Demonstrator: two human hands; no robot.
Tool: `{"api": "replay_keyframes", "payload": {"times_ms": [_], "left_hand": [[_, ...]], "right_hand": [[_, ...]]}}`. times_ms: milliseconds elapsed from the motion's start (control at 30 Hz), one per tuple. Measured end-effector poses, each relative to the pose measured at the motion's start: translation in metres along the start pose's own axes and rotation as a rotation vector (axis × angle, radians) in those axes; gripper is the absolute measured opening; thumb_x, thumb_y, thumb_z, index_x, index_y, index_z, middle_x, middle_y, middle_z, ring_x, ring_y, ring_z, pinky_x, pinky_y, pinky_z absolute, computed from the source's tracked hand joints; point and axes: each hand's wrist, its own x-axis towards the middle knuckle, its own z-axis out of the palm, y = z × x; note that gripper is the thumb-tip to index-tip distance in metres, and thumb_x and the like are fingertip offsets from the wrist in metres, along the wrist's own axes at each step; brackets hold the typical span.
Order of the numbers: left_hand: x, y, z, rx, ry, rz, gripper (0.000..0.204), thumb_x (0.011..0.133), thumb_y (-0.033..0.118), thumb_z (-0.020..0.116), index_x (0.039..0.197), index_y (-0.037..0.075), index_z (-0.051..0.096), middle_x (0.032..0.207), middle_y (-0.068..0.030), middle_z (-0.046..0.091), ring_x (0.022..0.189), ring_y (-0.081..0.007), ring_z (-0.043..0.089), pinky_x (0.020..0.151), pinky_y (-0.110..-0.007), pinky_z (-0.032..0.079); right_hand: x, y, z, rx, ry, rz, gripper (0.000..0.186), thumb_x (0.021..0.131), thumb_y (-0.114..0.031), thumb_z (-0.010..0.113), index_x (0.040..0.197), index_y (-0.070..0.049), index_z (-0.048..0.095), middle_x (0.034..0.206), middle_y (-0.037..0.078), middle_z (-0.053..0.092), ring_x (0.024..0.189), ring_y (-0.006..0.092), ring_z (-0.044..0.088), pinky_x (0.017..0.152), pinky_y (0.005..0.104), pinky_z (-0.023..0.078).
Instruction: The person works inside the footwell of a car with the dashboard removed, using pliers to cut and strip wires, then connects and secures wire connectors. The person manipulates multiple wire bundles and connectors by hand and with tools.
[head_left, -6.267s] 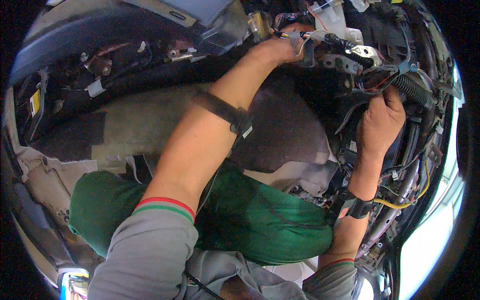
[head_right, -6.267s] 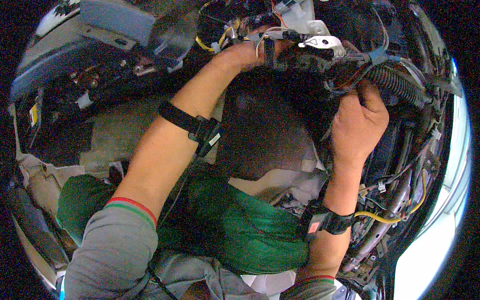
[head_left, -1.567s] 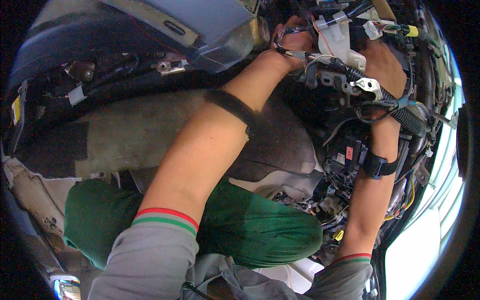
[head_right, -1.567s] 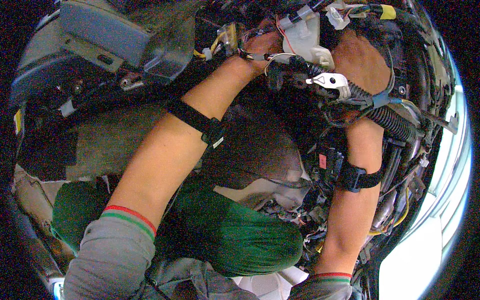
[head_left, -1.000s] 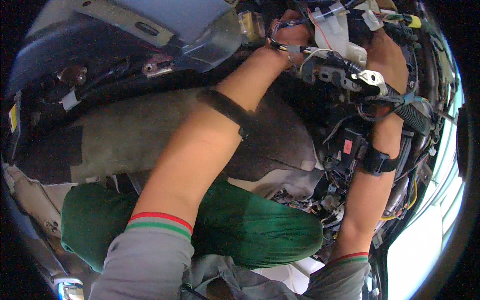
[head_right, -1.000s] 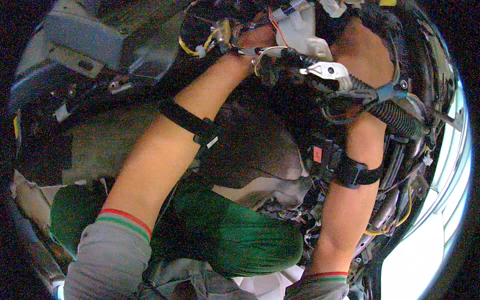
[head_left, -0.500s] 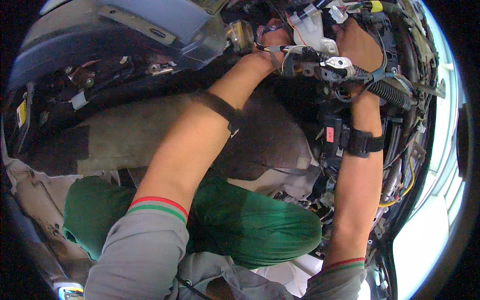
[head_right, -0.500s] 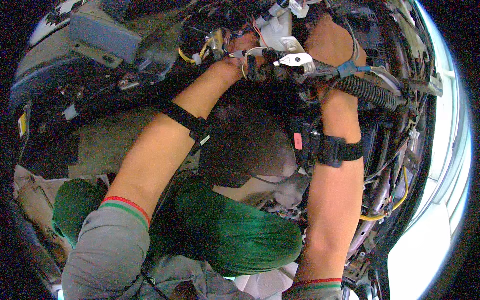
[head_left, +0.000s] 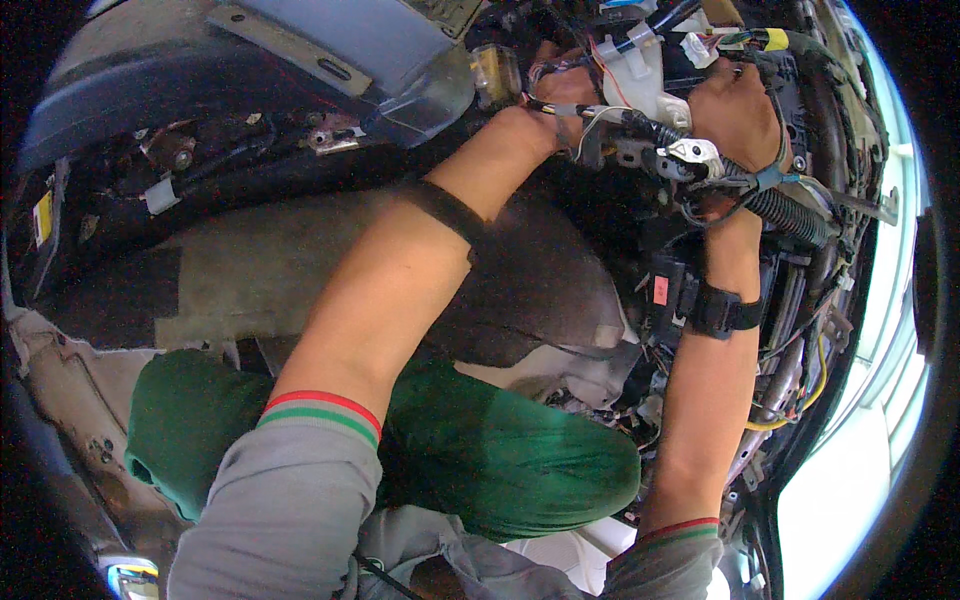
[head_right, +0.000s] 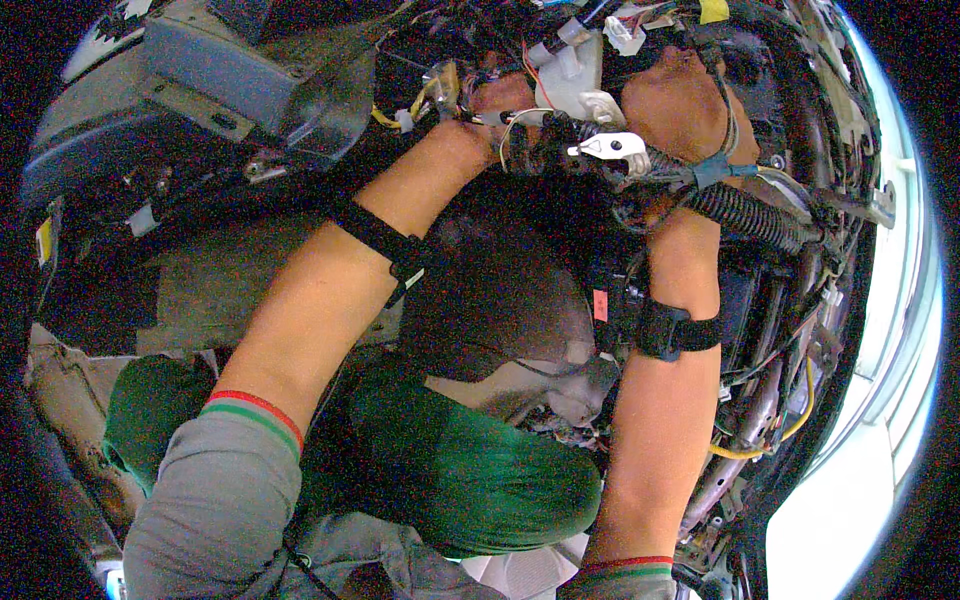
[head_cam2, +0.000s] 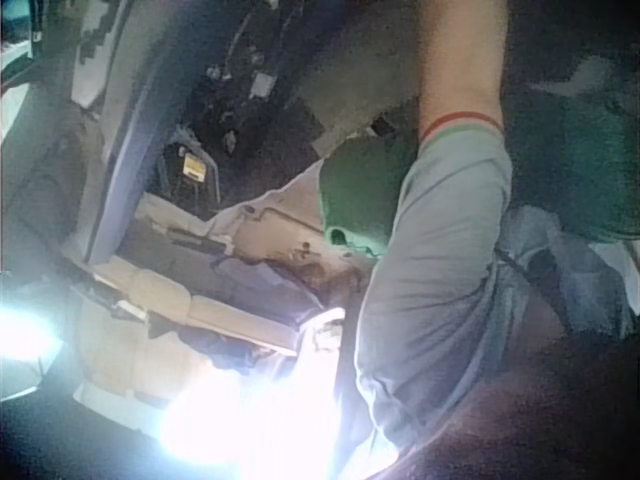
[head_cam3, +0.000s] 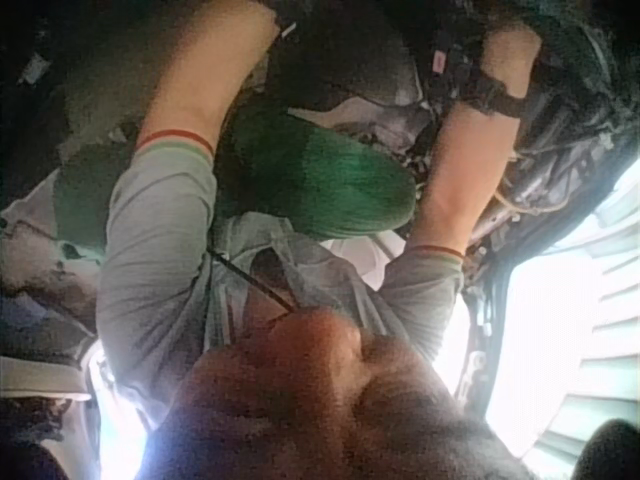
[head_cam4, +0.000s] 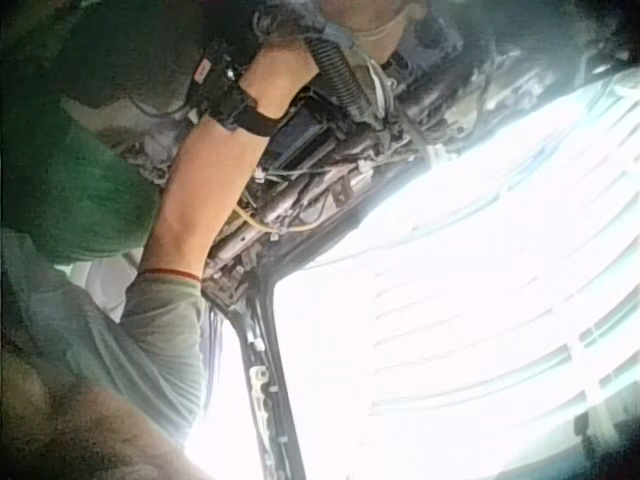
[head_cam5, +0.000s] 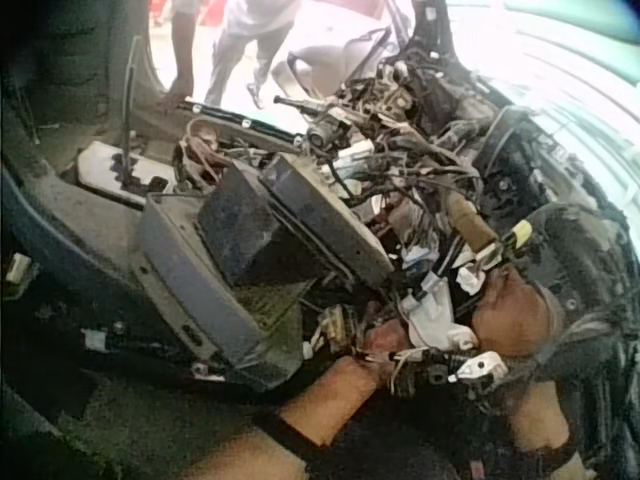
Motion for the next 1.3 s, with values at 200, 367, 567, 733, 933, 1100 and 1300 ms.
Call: {"api": "replay_keyframes", "payload": {"times_ms": [200,367,567,733,933,1100,1300], "left_hand": [[-0.003,-0.010,0.016,0.360,0.029,0.167,0.049,0.083,0.030,0.066,0.131,0.022,0.060,0.136,-0.0087,0.059,0.128,-0.0306,0.052,0.106,-0.054,0.038],[0.002,-0.013,0.021,0.097,-0.087,0.183,0.040,0.083,0.020,0.063,0.123,0.015,0.066,0.125,-0.0134,0.066,0.121,-0.0296,0.060,0.104,-0.044,0.046],[0.011,-0.006,0.031,-0.093,0.214,0.301,0.023,0.080,0.017,0.065,0.101,0.013,0.073,0.107,-0.0144,0.070,0.104,-0.0317,0.066,0.087,-0.039,0.054],[0.004,-0.002,0.030,-0.083,0.368,0.272,0.018,0.076,0.019,0.067,0.090,0.013,0.076,0.096,-0.0146,0.072,0.093,-0.0339,0.069,0.078,-0.041,0.057],[0.008,-0.006,0.027,0.023,0.204,0.238,0.019,0.072,0.021,0.067,0.086,0.013,0.076,0.093,-0.0151,0.073,0.090,-0.0334,0.070,0.079,-0.043,0.057],[0.009,-0.013,0.032,0.129,0.231,0.327,0.023,0.077,0.025,0.066,0.095,0.014,0.074,0.102,-0.0123,0.072,0.098,-0.0302,0.068,0.086,-0.041,0.054],[0.008,-0.007,0.035,0.114,0.357,0.302,0.019,0.071,0.031,0.072,0.086,0.021,0.077,0.095,-0.0087,0.074,0.090,-0.0290,0.071,0.083,-0.040,0.055]], "right_hand": [[-0.013,-0.029,-0.019,0.359,0.106,0.569,0.054,0.099,-0.045,0.035,0.122,-0.004,0.061,0.114,0.031,0.065,0.113,0.0511,0.058,0.096,0.0559,0.046],[-0.019,-0.036,-0.024,0.355,0.235,0.540,0.052,0.099,-0.046,0.035,0.122,-0.008,0.062,0.112,0.029,0.066,0.112,0.0511,0.059,0.094,0.0559,0.046],[-0.019,-0.017,-0.012,0.345,0.239,0.535,0.055,0.099,-0.049,0.036,0.122,-0.006,0.061,0.115,0.033,0.063,0.114,0.0510,0.058,0.097,0.0536,0.046],[-0.016,-0.014,-0.010,0.298,0.308,0.534,0.055,0.099,-0.048,0.036,0.120,-0.004,0.061,0.117,0.033,0.063,0.115,0.0509,0.057,0.098,0.0532,0.046],[-0.010,0.007,-0.011,0.067,0.058,-0.043,0.047,0.102,-0.035,0.034,0.115,0.001,0.061,0.112,0.031,0.065,0.109,0.0515,0.059,0.097,0.0516,0.047],[-0.015,0.002,0.002,0.141,0.265,0.259,0.042,0.102,-0.031,0.037,0.115,0.003,0.059,0.109,0.032,0.065,0.106,0.0502,0.061,0.095,0.0486,0.049],[-0.017,-0.008,-0.005,0.192,0.290,0.325,0.045,0.102,-0.036,0.039,0.114,0.002,0.059,0.109,0.032,0.064,0.109,0.0517,0.058,0.089,0.0505,0.050]]}}
